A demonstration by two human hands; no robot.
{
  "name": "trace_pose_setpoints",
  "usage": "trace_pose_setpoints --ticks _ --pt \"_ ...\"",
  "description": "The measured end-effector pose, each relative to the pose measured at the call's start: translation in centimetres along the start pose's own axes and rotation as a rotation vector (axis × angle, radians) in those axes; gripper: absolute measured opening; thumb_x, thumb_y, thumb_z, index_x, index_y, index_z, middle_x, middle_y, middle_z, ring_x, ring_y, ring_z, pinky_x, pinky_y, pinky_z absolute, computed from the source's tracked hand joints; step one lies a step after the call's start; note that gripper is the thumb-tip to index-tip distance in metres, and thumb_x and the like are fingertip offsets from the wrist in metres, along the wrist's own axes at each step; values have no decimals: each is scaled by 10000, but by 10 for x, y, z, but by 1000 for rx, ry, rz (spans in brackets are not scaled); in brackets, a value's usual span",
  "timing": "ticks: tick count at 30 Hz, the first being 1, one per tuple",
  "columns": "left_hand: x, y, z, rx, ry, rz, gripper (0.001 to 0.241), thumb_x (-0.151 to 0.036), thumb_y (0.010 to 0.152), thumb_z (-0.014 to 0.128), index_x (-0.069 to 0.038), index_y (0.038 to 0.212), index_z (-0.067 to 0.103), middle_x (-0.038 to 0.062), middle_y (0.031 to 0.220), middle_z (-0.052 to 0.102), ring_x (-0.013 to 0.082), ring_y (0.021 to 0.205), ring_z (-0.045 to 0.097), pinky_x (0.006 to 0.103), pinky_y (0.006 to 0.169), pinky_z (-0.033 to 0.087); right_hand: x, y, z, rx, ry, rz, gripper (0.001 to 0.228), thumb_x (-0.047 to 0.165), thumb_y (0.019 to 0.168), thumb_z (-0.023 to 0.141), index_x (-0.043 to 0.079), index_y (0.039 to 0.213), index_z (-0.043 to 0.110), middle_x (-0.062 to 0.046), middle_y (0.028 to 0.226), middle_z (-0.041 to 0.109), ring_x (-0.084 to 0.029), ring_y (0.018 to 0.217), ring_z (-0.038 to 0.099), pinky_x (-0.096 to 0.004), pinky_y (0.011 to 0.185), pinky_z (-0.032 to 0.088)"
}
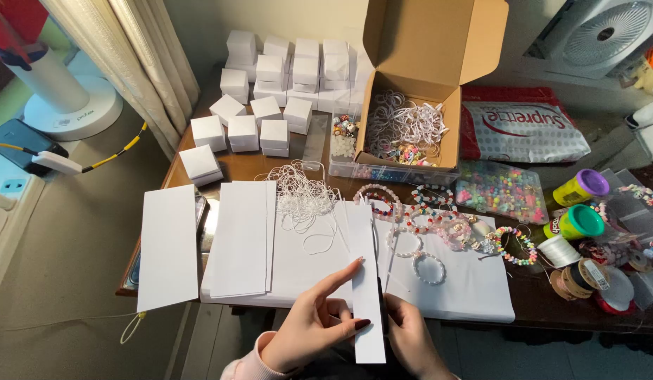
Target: The person cuts a stack of white rectangular paper sheets into thin strips using scissors. They hold the paper with their left hand and operate the scissors with their right hand, repeatedly trimming the sheets into narrow pieces.
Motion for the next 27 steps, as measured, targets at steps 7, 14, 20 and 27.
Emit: trace_pose_setpoints --ticks 7,14,20,27 --pt "-4 -3 -1 51 20 -4 848 18 881 768 -100 1630 387 32 688 583 91 631 576 228 674 596 0 10 -3 28 -39 -61 331 311 916 683 6 1026 750 -107 825 765 -147 706 653 -317 575 528" --pt "-7 -4 -7 18 17 13 842 -5 874 782 -98 1621 406 13 709 562 69 631 534 208 664 575 9 12 6 3 -41 -21 238 244 905 732 7 909 725 -105 749 721 -153 655 631 -330 533 518" --pt "-7 -5 -4 23 -4 -33 850 29 866 772 -111 1624 415 6 652 542 69 620 546 206 672 576 15 21 5 -12 -80 -76 253 236 914 699 6 992 769 -94 847 770 -132 772 643 -309 639 528" --pt "-8 0 -8 -26 50 36 815 26 863 775 -87 1598 442 -2 988 649 60 646 510 183 630 501 12 36 3 6 -77 -150 224 237 950 704 33 859 719 -29 778 683 -95 727 582 -288 602 489"
Point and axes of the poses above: each hand's wrist, its own y-axis towards the middle knuckle, its own z-axis out of the palm, x = y × z, the point moved 6 cm from there along y, towards the middle knuckle
